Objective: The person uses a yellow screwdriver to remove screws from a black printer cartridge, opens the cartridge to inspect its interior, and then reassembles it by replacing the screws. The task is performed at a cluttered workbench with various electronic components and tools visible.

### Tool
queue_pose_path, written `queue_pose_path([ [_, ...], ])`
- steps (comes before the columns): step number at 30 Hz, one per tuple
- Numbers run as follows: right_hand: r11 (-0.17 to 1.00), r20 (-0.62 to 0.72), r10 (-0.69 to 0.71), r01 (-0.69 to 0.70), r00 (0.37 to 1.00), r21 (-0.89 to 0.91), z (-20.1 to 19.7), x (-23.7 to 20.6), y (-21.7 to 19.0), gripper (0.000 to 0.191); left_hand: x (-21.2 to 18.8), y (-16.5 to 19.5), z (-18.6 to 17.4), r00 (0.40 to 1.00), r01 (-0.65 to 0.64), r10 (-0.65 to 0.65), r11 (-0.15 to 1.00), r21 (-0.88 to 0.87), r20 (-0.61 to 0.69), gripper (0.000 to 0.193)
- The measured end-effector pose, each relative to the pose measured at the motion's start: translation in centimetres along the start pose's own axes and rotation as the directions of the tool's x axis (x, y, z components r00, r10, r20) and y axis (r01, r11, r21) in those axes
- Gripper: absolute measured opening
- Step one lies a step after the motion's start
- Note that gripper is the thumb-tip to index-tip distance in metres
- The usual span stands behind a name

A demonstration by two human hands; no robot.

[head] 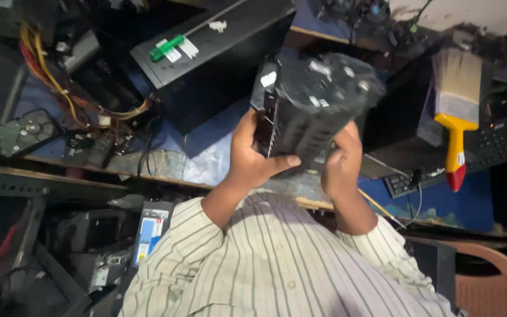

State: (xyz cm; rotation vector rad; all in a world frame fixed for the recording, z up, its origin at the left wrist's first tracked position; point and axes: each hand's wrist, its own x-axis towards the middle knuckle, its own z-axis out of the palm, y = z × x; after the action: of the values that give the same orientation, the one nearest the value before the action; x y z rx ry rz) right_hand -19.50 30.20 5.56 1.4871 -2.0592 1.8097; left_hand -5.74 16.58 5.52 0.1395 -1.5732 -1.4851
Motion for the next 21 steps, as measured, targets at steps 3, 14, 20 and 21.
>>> queue_pose_path([
  [3,0.931,0.173,-0.002,-0.061,0.985,0.36,-0.3,-0.7,-1.2,0.08,-0.3,-0.7,0.0,0.995,0.088,-0.083,0.99,-0.113,0.052,0.089],
  [14,0.983,0.542,-0.169,0.098,0.824,0.157,-1.6,-1.9,1.4,0.065,-1.9,-2.3,-1.3,0.925,-0.016,0.007,1.0,0.021,0.379,0.117],
  [20,0.879,0.397,0.044,-0.224,0.917,0.422,-1.2,-3.3,3.2,0.084,-2.5,1.8,-0.1,0.972,-0.217,0.14,0.85,0.48,0.191,0.135],
  [21,0.907,0.373,-0.005,-0.153,0.928,0.393,-1.2,-3.4,3.2,0.078,-2.3,2.4,0.1,0.958,-0.281,0.224,0.85,0.445,0.177,0.134],
])
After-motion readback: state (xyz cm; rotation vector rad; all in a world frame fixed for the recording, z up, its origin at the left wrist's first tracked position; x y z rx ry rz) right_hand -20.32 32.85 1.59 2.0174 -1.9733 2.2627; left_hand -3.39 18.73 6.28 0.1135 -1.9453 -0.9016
